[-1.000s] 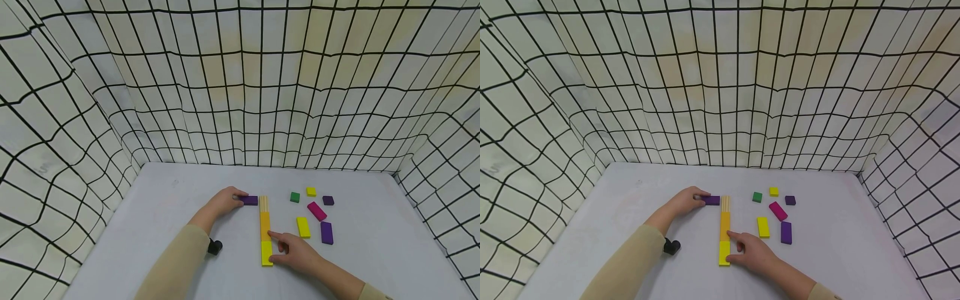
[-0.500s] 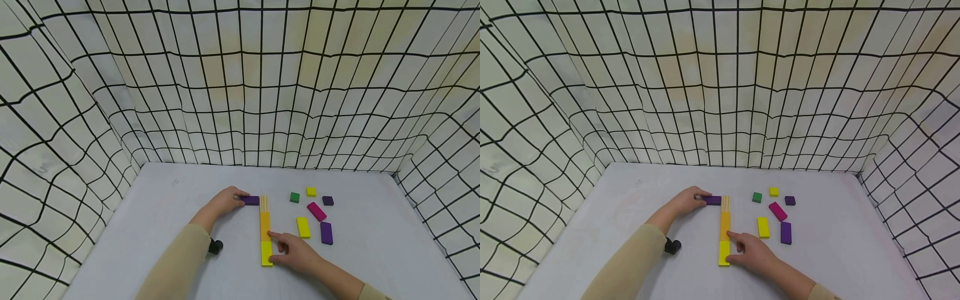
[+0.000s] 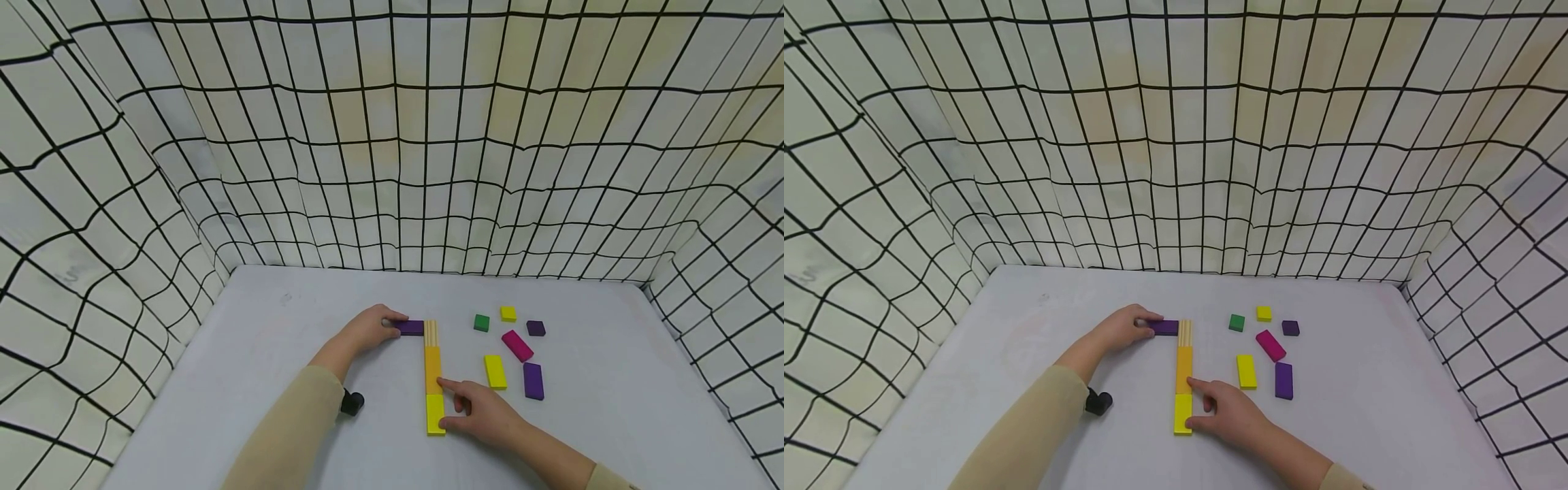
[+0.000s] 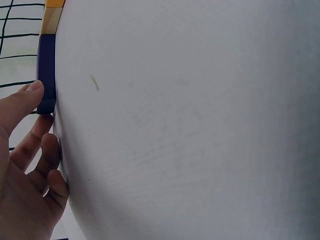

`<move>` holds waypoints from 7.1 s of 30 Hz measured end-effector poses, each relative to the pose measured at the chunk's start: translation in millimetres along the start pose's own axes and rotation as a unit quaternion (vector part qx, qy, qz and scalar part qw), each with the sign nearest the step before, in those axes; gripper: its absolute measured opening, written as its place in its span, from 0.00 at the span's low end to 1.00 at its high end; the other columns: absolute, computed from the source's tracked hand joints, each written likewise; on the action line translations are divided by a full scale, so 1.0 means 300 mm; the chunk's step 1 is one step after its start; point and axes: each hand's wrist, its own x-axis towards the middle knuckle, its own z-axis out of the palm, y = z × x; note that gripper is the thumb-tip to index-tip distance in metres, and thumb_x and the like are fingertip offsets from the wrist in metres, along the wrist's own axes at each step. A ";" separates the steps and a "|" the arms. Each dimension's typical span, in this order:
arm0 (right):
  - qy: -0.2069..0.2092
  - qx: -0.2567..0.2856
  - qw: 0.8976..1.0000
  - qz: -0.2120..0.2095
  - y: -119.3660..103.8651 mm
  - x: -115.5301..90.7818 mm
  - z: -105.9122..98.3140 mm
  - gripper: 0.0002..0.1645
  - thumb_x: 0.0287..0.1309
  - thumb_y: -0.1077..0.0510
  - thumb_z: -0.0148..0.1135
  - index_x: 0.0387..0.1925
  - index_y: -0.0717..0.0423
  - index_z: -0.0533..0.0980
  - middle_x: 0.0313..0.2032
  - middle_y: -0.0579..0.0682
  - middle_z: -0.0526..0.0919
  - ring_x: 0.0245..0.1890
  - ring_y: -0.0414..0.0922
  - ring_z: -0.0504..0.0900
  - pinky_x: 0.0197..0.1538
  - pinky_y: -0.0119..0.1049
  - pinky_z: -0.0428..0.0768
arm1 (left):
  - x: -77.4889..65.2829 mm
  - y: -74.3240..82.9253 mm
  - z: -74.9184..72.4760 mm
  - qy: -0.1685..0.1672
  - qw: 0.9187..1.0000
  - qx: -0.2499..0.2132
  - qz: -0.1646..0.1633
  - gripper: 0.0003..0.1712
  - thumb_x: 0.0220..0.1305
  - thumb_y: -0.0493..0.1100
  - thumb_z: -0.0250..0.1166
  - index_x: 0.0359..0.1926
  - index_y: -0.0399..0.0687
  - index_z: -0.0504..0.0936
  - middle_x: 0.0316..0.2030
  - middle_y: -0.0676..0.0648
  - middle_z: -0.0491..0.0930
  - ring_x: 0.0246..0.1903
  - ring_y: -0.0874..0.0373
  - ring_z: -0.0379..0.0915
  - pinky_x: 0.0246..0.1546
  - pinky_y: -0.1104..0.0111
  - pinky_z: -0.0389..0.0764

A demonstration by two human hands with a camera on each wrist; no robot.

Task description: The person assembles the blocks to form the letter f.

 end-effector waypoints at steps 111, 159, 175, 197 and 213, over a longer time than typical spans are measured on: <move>0.117 -0.216 0.969 0.038 0.070 0.086 -0.206 0.27 0.51 0.55 0.76 0.55 0.49 0.83 0.48 0.46 0.85 0.52 0.48 0.80 0.54 0.48 0.81 | 0.011 -0.024 0.005 -0.009 0.999 -0.050 0.007 0.19 0.66 0.46 0.67 0.57 0.64 0.83 0.58 0.51 0.77 0.65 0.49 0.66 0.69 0.50 0.60; 0.043 -0.276 0.960 0.028 0.011 0.380 -0.296 0.22 0.60 0.56 0.69 0.56 0.46 0.82 0.52 0.47 0.84 0.55 0.51 0.78 0.60 0.50 0.76 | 0.010 -0.025 -0.001 -0.008 0.998 -0.061 0.008 0.18 0.66 0.46 0.67 0.57 0.65 0.84 0.56 0.52 0.77 0.63 0.50 0.67 0.69 0.52 0.61; 0.046 -0.271 0.961 0.026 -0.002 0.376 -0.293 0.21 0.59 0.55 0.70 0.55 0.43 0.83 0.50 0.47 0.83 0.52 0.50 0.78 0.59 0.50 0.76 | 0.019 -0.031 0.003 -0.010 0.999 -0.052 0.008 0.19 0.65 0.46 0.67 0.57 0.63 0.84 0.56 0.52 0.78 0.62 0.50 0.68 0.68 0.52 0.63; 0.046 -0.251 0.966 0.030 -0.004 0.375 -0.291 0.21 0.58 0.54 0.70 0.54 0.43 0.83 0.48 0.46 0.83 0.51 0.49 0.78 0.59 0.50 0.76 | 0.020 -0.032 0.004 -0.011 0.999 -0.051 0.014 0.19 0.65 0.46 0.68 0.57 0.63 0.84 0.55 0.51 0.78 0.62 0.49 0.68 0.68 0.51 0.63; 0.066 -0.244 0.967 0.013 0.026 0.359 -0.306 0.23 0.57 0.50 0.71 0.56 0.42 0.82 0.49 0.46 0.83 0.53 0.50 0.77 0.60 0.51 0.73 | 0.026 -0.042 0.014 -0.007 0.998 -0.055 0.015 0.19 0.66 0.47 0.67 0.57 0.63 0.84 0.54 0.52 0.77 0.61 0.50 0.68 0.66 0.52 0.65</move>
